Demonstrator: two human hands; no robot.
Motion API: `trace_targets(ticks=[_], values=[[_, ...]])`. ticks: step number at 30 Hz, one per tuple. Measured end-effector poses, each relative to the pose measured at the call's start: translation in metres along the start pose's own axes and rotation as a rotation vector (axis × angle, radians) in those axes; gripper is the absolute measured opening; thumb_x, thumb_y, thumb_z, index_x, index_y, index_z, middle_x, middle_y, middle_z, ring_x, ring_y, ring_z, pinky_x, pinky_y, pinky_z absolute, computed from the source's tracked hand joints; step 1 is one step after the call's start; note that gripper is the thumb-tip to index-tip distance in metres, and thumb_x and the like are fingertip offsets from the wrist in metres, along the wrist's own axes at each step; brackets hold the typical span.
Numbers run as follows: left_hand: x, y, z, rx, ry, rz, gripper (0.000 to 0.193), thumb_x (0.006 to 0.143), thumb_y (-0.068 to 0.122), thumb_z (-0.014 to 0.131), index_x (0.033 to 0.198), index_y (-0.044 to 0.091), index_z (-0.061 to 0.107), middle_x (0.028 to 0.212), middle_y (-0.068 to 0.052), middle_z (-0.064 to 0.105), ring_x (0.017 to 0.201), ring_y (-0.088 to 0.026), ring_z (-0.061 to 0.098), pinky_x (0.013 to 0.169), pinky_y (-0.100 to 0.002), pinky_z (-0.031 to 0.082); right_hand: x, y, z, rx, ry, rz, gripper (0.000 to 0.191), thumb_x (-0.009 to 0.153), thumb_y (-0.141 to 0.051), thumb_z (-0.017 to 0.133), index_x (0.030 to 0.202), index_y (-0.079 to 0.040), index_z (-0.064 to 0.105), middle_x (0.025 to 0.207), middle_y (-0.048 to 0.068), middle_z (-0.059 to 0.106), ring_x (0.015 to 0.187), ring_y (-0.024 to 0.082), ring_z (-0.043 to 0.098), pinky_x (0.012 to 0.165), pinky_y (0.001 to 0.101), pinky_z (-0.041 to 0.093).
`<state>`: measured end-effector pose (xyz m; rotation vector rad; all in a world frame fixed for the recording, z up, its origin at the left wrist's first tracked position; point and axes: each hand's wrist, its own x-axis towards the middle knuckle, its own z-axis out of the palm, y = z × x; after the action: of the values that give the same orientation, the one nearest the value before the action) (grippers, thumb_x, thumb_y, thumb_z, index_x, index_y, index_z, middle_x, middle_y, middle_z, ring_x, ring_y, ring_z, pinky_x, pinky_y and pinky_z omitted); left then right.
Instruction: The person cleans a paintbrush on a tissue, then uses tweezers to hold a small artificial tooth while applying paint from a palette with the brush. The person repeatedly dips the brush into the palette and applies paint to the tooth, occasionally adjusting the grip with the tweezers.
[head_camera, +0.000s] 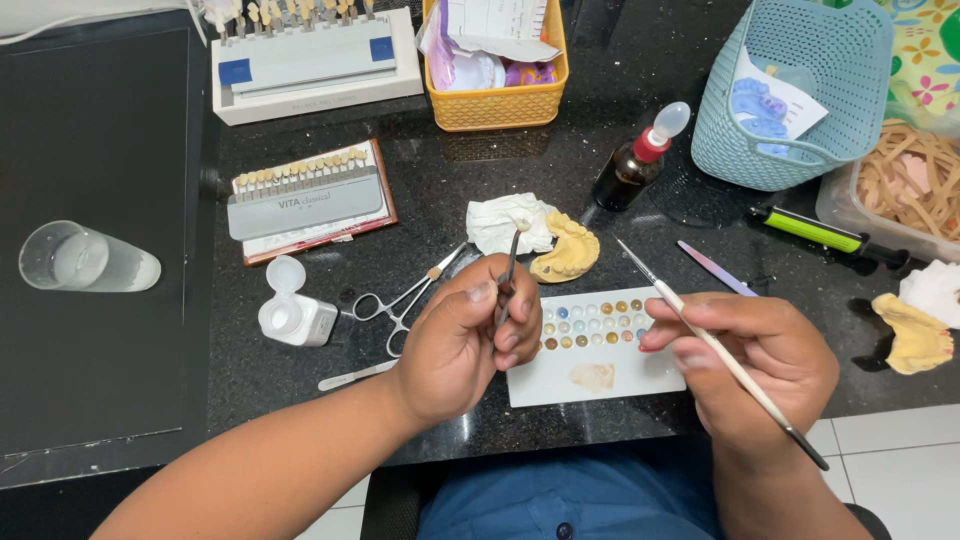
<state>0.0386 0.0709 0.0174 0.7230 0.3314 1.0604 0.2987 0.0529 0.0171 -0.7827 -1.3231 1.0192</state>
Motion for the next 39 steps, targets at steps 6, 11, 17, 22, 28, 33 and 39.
trace_targets(ticks=[6, 11, 17, 22, 28, 33, 39], values=[[0.0, -0.002, 0.002, -0.121, 0.022, -0.007, 0.028, 0.11, 0.031, 0.04, 0.098, 0.007, 0.049, 0.076, -0.001, 0.044, 0.065, -0.012, 0.039, 0.066, -0.029, 0.037, 0.002, -0.003, 0.004, -0.27, -0.024, -0.054, 0.015, 0.097, -0.002, 0.074, 0.108, 0.006, 0.067, 0.1, 0.022, 0.074, 0.088, 0.023, 0.077, 0.084, 0.0321, 0.065], [0.002, -0.001, 0.002, -0.196, 0.089, 0.019, 0.025, 0.109, 0.03, 0.041, 0.098, 0.008, 0.047, 0.074, -0.001, 0.044, 0.063, -0.012, 0.041, 0.064, -0.03, 0.036, 0.011, -0.006, 0.01, -0.498, -0.134, -0.204, 0.016, 0.091, -0.006, 0.078, 0.1, 0.004, 0.069, 0.094, 0.016, 0.073, 0.081, 0.021, 0.075, 0.074, 0.0285, 0.06], [0.001, 0.0, 0.003, -0.14, 0.089, 0.033, 0.026, 0.109, 0.03, 0.041, 0.098, 0.008, 0.048, 0.075, -0.001, 0.044, 0.064, -0.013, 0.041, 0.065, -0.03, 0.036, 0.022, -0.012, 0.022, -0.554, -0.288, -0.257, 0.012, 0.087, -0.007, 0.078, 0.095, 0.0, 0.071, 0.088, 0.01, 0.074, 0.077, 0.021, 0.073, 0.07, 0.0307, 0.055], [0.001, -0.001, 0.002, -0.127, 0.08, 0.041, 0.026, 0.109, 0.03, 0.042, 0.098, 0.007, 0.048, 0.075, -0.001, 0.044, 0.064, -0.012, 0.041, 0.065, -0.029, 0.036, 0.028, -0.018, 0.024, -0.663, -0.382, -0.238, 0.015, 0.083, -0.009, 0.079, 0.094, -0.002, 0.073, 0.086, 0.009, 0.075, 0.078, 0.021, 0.073, 0.074, 0.0335, 0.054], [0.0, -0.001, 0.001, -0.09, 0.078, 0.051, 0.027, 0.109, 0.03, 0.041, 0.097, 0.008, 0.048, 0.074, -0.001, 0.044, 0.064, -0.012, 0.041, 0.065, -0.029, 0.036, 0.03, -0.019, 0.027, -0.692, -0.409, -0.241, 0.013, 0.083, -0.009, 0.078, 0.094, -0.003, 0.074, 0.086, 0.008, 0.075, 0.079, 0.021, 0.073, 0.073, 0.0343, 0.053], [0.0, -0.002, 0.002, -0.092, 0.073, 0.057, 0.026, 0.109, 0.03, 0.041, 0.097, 0.007, 0.048, 0.074, -0.001, 0.044, 0.064, -0.012, 0.041, 0.064, -0.029, 0.036, 0.03, -0.02, 0.028, -0.697, -0.412, -0.243, 0.013, 0.083, -0.009, 0.078, 0.094, -0.002, 0.074, 0.086, 0.009, 0.075, 0.078, 0.022, 0.073, 0.073, 0.0347, 0.053], [0.0, -0.002, 0.001, -0.097, 0.071, 0.073, 0.027, 0.109, 0.03, 0.041, 0.098, 0.007, 0.048, 0.074, -0.001, 0.044, 0.064, -0.013, 0.041, 0.065, -0.029, 0.036, 0.03, -0.017, 0.027, -0.694, -0.425, -0.258, 0.013, 0.083, -0.009, 0.078, 0.093, -0.002, 0.074, 0.086, 0.009, 0.075, 0.078, 0.023, 0.072, 0.073, 0.0352, 0.053]])
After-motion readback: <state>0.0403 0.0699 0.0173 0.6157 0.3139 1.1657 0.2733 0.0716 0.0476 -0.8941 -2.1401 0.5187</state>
